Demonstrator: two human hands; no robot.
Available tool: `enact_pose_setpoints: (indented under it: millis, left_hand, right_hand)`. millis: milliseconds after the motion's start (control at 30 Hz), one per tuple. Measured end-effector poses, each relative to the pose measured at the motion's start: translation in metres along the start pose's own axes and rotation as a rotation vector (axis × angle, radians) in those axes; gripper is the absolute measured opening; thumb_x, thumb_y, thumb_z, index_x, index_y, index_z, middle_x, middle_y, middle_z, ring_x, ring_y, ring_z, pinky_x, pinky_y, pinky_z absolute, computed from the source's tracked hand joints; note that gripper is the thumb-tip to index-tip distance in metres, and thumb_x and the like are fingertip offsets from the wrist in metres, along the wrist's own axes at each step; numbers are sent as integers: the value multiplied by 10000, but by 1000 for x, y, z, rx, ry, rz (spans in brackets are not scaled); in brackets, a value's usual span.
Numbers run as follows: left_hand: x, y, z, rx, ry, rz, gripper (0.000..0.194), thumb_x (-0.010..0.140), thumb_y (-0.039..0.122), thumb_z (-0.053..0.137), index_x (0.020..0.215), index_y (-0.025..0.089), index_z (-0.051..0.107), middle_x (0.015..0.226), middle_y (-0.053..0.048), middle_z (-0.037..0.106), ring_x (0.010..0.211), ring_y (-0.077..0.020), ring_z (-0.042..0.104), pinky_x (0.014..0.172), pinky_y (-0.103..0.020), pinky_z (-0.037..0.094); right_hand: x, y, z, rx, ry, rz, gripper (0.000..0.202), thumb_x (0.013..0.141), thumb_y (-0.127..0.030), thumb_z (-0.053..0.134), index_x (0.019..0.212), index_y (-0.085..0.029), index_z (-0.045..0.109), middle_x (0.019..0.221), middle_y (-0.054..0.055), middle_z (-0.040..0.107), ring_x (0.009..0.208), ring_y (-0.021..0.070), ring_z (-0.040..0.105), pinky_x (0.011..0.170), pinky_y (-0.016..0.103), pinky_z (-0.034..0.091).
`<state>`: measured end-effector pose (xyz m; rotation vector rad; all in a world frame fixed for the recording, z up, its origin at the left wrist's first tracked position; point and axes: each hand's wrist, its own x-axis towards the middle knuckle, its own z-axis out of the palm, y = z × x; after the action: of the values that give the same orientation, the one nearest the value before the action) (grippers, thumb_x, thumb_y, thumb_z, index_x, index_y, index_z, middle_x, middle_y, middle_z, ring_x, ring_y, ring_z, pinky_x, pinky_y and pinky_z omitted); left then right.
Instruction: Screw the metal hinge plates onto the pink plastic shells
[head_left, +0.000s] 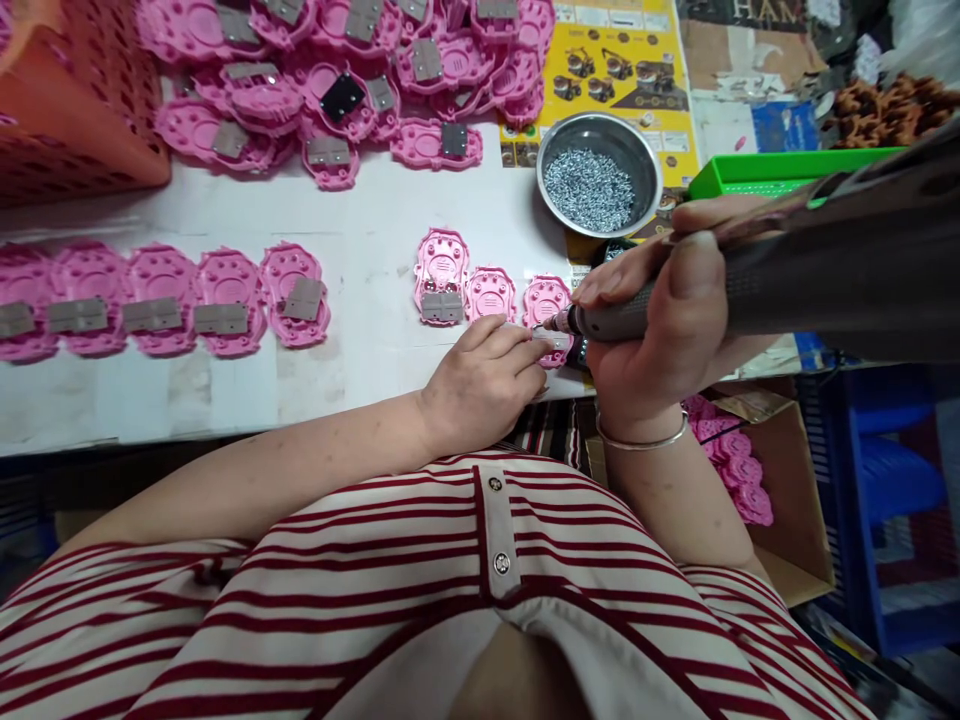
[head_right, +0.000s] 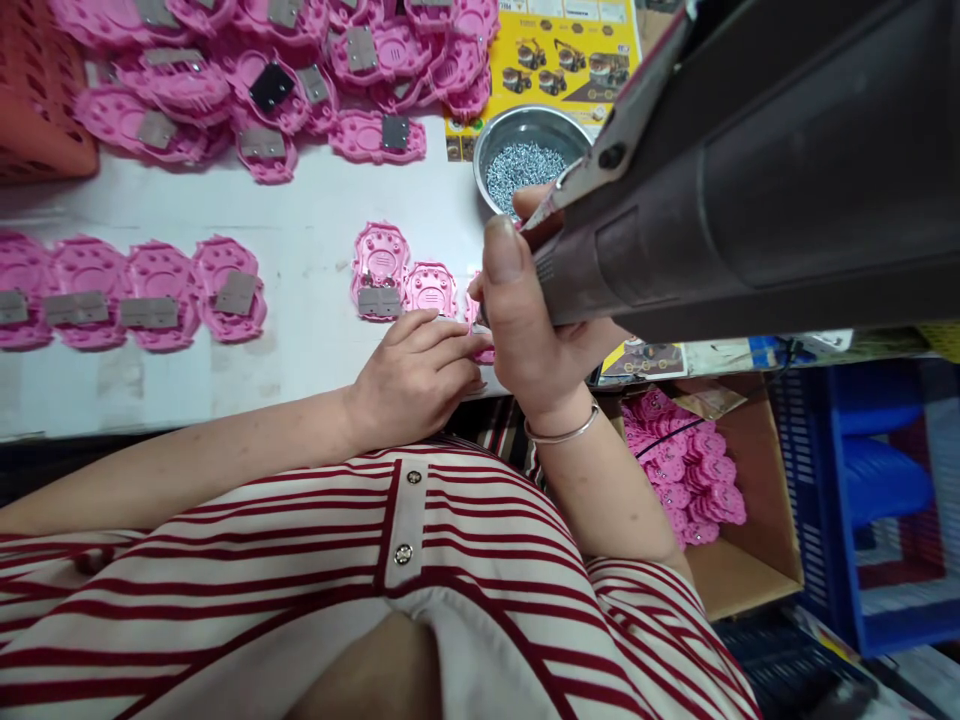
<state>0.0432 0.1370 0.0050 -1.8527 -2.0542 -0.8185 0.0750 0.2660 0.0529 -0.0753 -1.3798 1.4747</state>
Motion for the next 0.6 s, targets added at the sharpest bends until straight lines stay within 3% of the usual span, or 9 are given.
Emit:
enact_pose_setpoints:
  millis: [200, 600]
  left_hand:
    - [0, 0, 0, 17, -8, -3, 171, 923, 136, 581, 825, 179, 714, 1148, -31, 755, 1019, -219, 649, 957, -417, 464]
    - [1, 0, 2, 23, 0, -13, 179, 923, 135, 567, 818, 185, 703, 1111, -32, 761, 964, -207, 638, 898, -401, 438]
  right_hand:
    - [1, 2, 1, 69, 3, -32, 195, 794, -366, 744, 926, -233, 690, 567, -98, 456, 414, 41, 517, 415, 175, 490]
    - [0, 5, 4, -9, -10, -61, 184, 801, -374, 736, 929, -249, 694, 537, -97, 492, 387, 46, 455, 407, 197, 450]
